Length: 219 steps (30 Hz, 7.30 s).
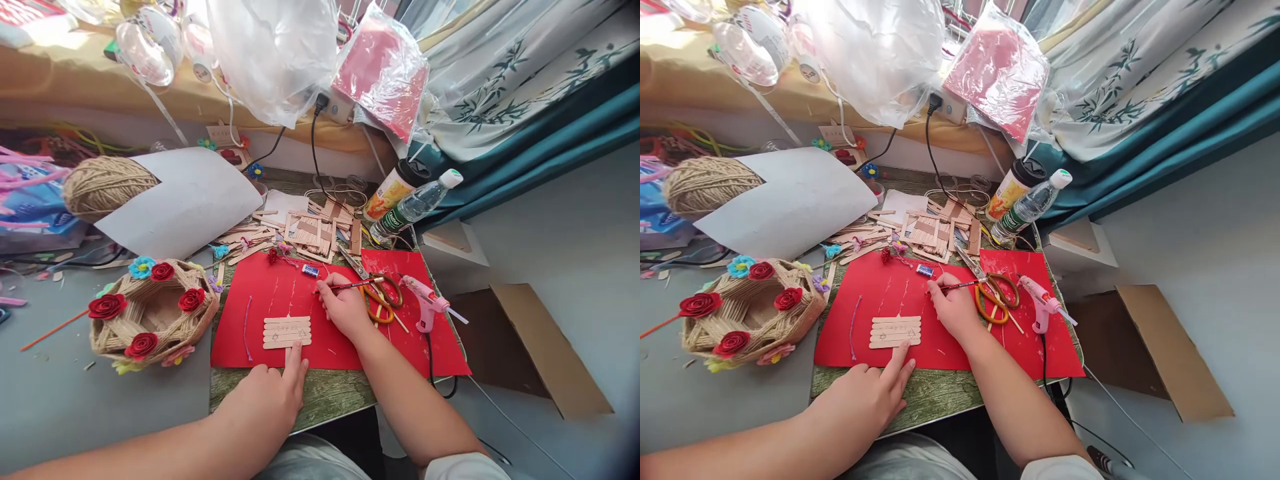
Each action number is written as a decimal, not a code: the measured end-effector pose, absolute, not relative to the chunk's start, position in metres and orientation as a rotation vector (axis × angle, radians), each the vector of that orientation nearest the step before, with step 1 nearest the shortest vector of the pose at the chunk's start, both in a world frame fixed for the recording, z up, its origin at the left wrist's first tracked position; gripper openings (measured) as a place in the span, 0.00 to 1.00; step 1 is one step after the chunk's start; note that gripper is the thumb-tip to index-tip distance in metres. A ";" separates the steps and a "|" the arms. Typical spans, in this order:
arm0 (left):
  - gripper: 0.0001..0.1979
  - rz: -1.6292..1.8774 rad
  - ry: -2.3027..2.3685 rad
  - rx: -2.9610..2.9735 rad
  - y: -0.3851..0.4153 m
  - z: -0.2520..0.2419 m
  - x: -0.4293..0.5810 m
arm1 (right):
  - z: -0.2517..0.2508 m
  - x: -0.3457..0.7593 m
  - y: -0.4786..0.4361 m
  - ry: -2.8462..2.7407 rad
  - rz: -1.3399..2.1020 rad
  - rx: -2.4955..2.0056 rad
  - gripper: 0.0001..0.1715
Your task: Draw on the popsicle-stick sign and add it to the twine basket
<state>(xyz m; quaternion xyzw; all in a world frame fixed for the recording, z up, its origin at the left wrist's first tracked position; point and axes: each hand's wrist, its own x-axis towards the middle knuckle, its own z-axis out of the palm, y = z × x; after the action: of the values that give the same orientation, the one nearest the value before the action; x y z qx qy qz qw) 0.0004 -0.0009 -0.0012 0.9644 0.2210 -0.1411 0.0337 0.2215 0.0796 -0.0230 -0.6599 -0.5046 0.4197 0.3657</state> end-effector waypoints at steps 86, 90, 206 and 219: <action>0.26 -0.448 0.660 3.006 0.007 0.013 0.002 | -0.022 0.234 0.054 -1.223 1.020 -1.684 0.21; 0.26 -0.478 0.656 2.967 0.007 0.013 0.003 | -0.025 0.233 0.053 -1.207 1.001 -1.694 0.22; 0.24 -0.343 0.720 3.098 0.008 0.018 0.005 | -0.020 0.240 0.052 -1.064 1.070 -1.636 0.20; 0.25 -0.358 0.728 3.039 0.005 0.011 0.003 | -0.020 0.251 0.061 -0.990 1.075 -1.603 0.18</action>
<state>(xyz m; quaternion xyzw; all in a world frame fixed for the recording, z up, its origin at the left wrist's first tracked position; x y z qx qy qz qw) 0.0027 0.0051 0.0109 0.9661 0.2316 -0.1140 -0.0018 0.2508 0.0611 -0.0201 -0.6534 -0.4033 0.4381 0.4673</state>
